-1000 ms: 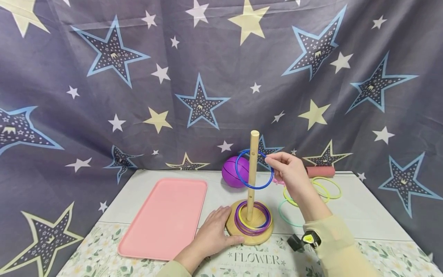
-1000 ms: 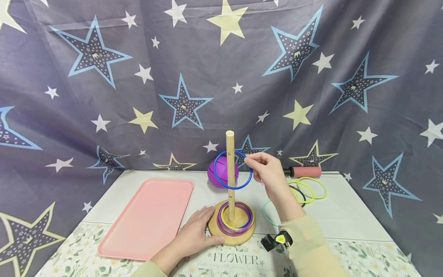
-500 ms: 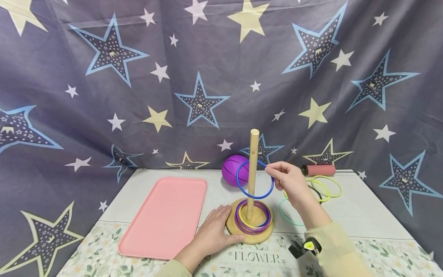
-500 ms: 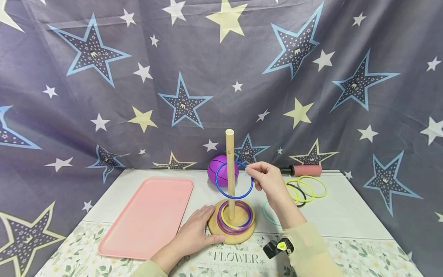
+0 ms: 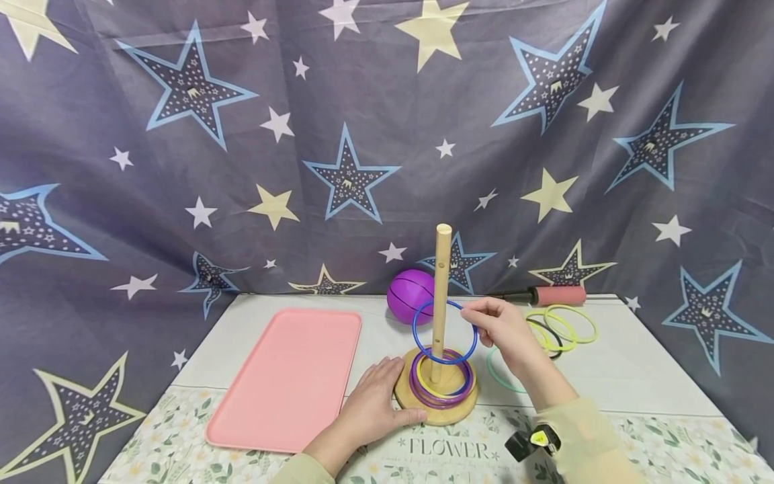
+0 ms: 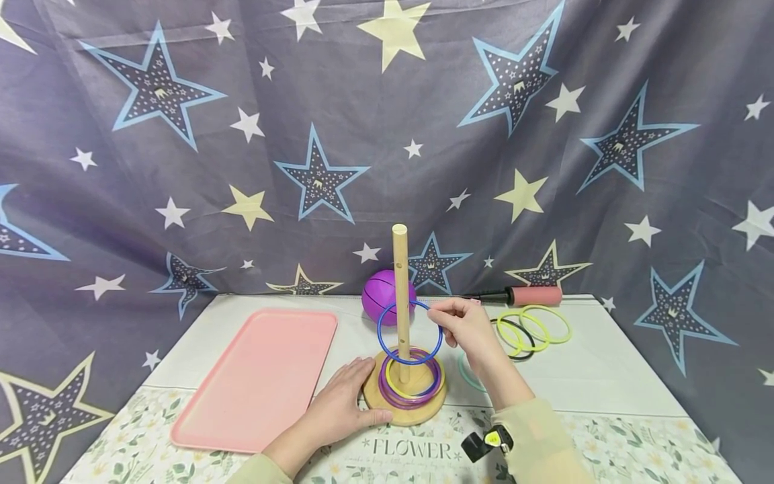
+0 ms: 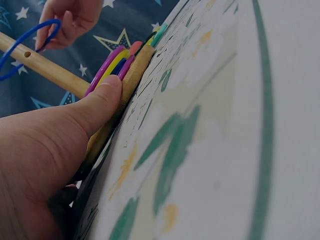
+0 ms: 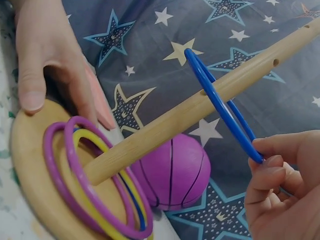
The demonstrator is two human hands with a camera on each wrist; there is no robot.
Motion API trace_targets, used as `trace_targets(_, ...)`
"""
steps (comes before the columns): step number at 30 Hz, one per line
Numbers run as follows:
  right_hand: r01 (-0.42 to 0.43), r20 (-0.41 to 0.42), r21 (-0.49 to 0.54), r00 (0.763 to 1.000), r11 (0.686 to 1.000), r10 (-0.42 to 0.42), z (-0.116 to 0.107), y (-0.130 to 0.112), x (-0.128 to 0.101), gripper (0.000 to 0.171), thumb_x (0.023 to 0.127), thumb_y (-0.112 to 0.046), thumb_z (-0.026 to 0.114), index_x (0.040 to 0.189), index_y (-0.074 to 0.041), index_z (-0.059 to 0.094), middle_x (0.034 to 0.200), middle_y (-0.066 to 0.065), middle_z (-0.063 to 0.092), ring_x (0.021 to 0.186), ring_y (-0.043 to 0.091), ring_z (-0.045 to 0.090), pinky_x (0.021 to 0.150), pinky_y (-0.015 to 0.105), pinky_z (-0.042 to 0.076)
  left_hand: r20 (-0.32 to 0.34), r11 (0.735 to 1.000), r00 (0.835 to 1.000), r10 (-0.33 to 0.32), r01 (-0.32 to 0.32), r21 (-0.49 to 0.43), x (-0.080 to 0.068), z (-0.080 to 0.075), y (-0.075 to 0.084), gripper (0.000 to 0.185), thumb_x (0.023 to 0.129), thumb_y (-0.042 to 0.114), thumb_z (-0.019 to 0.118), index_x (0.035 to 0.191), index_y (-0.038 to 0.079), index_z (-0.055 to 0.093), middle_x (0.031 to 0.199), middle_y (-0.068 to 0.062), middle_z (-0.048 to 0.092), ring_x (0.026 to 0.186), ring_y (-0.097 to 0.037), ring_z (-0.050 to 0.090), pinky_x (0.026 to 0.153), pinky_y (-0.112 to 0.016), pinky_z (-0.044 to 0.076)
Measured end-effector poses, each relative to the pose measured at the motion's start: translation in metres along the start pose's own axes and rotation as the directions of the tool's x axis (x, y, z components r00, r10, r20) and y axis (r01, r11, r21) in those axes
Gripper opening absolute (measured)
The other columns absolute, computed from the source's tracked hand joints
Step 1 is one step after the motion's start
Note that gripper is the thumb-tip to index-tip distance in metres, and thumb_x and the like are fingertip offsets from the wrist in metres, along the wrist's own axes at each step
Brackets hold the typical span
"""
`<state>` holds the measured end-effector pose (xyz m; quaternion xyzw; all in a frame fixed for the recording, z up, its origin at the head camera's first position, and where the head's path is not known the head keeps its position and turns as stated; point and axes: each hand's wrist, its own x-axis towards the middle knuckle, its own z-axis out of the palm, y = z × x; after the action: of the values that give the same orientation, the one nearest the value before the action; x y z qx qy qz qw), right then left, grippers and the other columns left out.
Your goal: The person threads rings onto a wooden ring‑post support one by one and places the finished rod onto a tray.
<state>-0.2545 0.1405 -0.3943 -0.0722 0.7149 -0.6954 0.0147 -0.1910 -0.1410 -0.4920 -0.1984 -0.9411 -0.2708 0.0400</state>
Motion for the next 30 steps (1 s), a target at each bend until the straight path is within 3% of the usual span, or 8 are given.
trace_targets(30, -0.061, 0.072, -0.139, 0.995, 0.988, 0.071, 0.005, 0.044, 0.004, 0.019, 0.101, -0.008, 0.077, 0.112, 0.008, 0.076, 0.080, -0.001, 0.061, 0.061, 0.009, 0.048, 0.052, 0.022, 0.042, -0.009, 1.000, 1.000, 0.010, -0.010, -0.011, 0.001, 0.001, -0.001, 0.114, 0.086, 0.072, 0.085, 0.166, 0.000, 0.046, 0.167, -0.023, 0.049, 0.159, -0.042, 0.039, 0.133, -0.059, 0.026)
